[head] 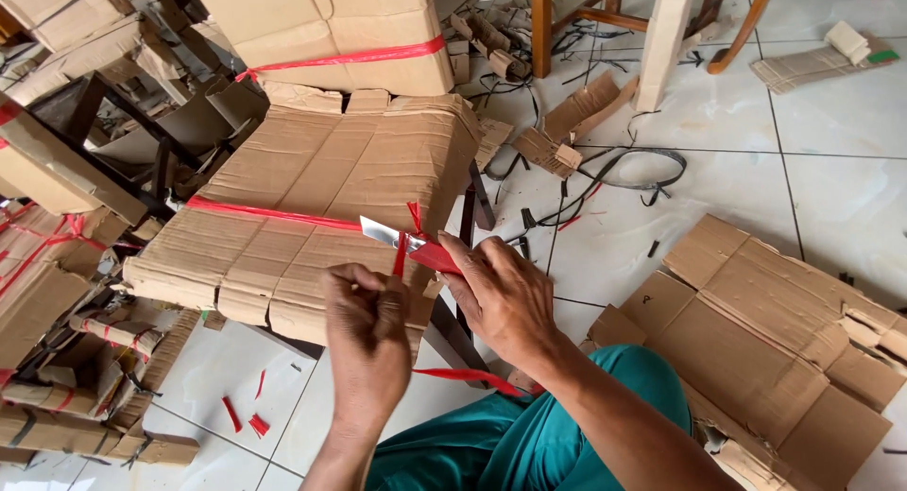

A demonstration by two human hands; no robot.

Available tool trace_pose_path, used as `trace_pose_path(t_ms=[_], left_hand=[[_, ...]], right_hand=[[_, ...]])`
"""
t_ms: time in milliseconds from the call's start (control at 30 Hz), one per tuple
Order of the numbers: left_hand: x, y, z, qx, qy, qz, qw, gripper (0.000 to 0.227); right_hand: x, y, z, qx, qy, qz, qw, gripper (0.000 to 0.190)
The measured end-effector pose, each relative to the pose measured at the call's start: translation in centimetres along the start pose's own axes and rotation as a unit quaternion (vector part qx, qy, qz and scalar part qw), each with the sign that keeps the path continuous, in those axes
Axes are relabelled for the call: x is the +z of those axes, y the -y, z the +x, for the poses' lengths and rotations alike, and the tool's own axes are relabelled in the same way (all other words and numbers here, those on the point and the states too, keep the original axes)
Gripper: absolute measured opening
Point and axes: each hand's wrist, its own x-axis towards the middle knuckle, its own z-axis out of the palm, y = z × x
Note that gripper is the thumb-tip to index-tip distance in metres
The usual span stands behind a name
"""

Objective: Securing cardboard to a wooden chair using red plastic string to protect it during transport.

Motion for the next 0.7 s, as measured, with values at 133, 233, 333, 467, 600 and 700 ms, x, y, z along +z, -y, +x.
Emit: trace_pose_path(t_ms=[133,233,333,467,600,700], left_hand=[[-1.0,1.0,-0.3,-0.006,0.004,-0.017,1.000,0.022],[-0.3,1.5,-0.9,-0.041,0.021,-0.119,0.992,0.018],[0.5,1.0,-1.1,-0.024,0.011,-0.016,1.000,0.014],[0.4,1.1,-0.6,-0.017,0.005,-0.053,0.998,0.016],[0.8,1.3,-0.8,-0.026,-0.009,-0.060,0.998,0.016],[0.6,1.7,-0.6,-0.018,-0.012,-0.078,0.997,0.020]], right_hand=[[0.2,-1.1,-1.8,-0.001,-0.021,-0.008,1.000,0.051],[-0.1,-0.8,-2.4,0.010,-0.037,0.006,0.999,0.048],[0.8,-0.2,-2.0,0.020,-0.037,0.008,0.999,0.051],[1.1,0.1,-0.9,0.007,-0.039,0.000,0.999,0.050],[1.7,1.5,-0.6,0.040,-0.041,0.039,0.998,0.050],[1.9,2.0,-0.4,0.057,-0.044,0.043,0.996,0.050]])
